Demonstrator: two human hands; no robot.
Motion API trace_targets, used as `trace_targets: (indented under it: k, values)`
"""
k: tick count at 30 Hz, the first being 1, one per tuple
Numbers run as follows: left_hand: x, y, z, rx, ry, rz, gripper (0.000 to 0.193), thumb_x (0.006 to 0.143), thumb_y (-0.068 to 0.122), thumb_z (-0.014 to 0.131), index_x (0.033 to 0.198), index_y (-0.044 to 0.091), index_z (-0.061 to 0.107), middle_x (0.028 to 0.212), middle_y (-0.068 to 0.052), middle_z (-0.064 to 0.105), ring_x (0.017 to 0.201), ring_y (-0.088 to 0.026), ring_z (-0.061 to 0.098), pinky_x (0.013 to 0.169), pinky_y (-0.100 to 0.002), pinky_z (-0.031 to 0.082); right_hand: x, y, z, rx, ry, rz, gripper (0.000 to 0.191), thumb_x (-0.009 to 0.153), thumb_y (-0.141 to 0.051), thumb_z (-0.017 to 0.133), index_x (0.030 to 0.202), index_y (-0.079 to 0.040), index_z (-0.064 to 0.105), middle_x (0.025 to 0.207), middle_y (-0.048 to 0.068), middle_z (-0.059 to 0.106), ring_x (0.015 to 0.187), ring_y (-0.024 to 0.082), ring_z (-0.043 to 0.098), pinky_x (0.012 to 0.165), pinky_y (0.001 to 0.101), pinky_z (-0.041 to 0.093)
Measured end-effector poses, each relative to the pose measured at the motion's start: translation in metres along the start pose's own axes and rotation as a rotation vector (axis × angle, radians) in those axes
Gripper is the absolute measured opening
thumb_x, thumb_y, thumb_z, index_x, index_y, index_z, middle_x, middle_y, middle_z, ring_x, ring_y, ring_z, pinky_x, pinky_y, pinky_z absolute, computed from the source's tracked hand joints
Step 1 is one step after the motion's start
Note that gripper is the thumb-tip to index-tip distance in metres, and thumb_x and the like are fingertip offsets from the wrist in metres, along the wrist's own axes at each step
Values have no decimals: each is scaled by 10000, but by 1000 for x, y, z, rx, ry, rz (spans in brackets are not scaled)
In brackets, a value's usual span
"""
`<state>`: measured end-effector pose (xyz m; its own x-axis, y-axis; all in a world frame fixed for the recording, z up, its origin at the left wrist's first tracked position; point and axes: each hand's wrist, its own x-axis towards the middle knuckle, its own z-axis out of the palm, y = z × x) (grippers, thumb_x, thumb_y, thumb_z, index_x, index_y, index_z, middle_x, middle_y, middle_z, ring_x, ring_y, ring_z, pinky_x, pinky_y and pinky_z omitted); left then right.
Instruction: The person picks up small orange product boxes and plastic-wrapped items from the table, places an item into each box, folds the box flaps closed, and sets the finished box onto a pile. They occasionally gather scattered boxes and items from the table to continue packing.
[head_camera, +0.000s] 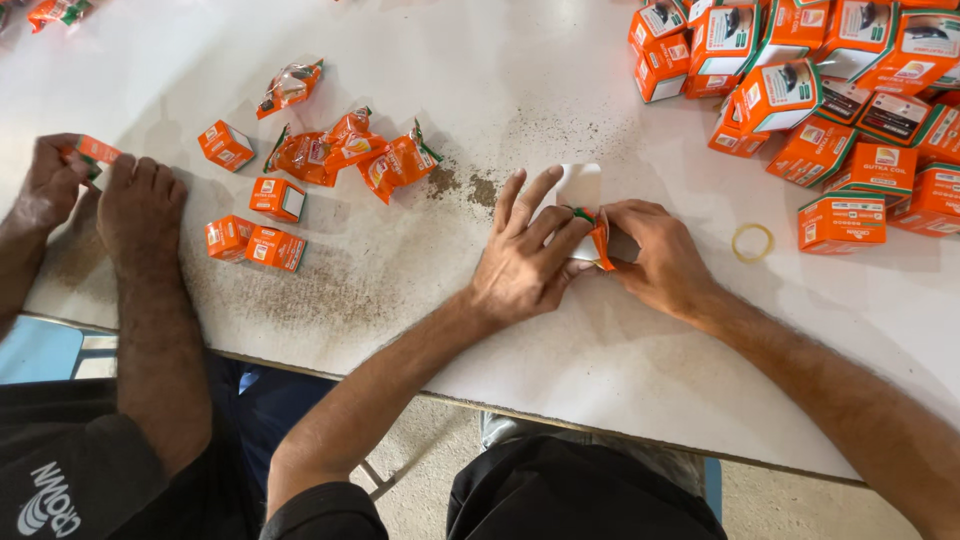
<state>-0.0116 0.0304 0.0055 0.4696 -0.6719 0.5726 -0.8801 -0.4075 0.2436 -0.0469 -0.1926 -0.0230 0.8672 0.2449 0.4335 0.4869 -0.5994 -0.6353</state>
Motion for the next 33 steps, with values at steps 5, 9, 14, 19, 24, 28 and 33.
trace_targets:
  k: [5,9,14,19,24,28,33]
  values:
    - [14,10,21,77,34,-209,181,924,262,684,997,123,774,1534,-327,355,1489,-564,168,1153,-773,150,1,-6,-1,35,-14,66,528,712,-163,894,1157,-2,662,1198,160,708,1143,358,651,969,444,515]
    - [18,9,28,-32,161,-260,185,947,201,679,1099,96,662,1508,-306,358,1448,-512,267,1131,-679,318,4,-8,-2,2,-11,8,553,717,-170,891,1192,-13,655,1195,168,706,1124,357,654,956,451,520]
    - [14,-1,32,-600,-41,-822,572,915,120,631,1369,-2,307,1066,-261,682,839,-348,753,631,-425,630,-1,-9,0,19,1,161,761,725,-228,900,1335,20,518,1121,178,702,1057,380,667,882,455,526]
    - [14,-8,46,-621,128,-707,471,930,86,646,1281,-24,353,927,-208,699,718,-260,760,576,-361,605,-1,-8,0,-48,35,29,641,773,-227,882,1286,27,593,1193,193,696,1057,385,687,873,451,539]
    - [3,-23,35,-1195,45,-733,554,894,78,684,1342,-29,377,1024,-161,667,790,-146,615,629,-299,558,-2,-14,-2,-295,37,-227,519,750,-53,808,1237,16,644,1220,163,708,1140,337,691,954,451,543]
    - [6,-36,22,-1357,-128,-860,386,951,152,639,1264,-69,594,1003,-128,687,750,-119,598,647,-289,597,-3,-16,0,-452,23,-263,571,700,14,781,1255,2,645,1190,195,703,1144,345,677,952,460,550]
    - [20,-30,24,-861,-177,-713,270,921,109,702,1151,-30,678,1036,-154,726,874,-227,672,737,-373,567,-7,-8,6,-289,59,-153,471,732,24,786,1174,8,624,1190,177,709,1063,351,691,874,448,566]
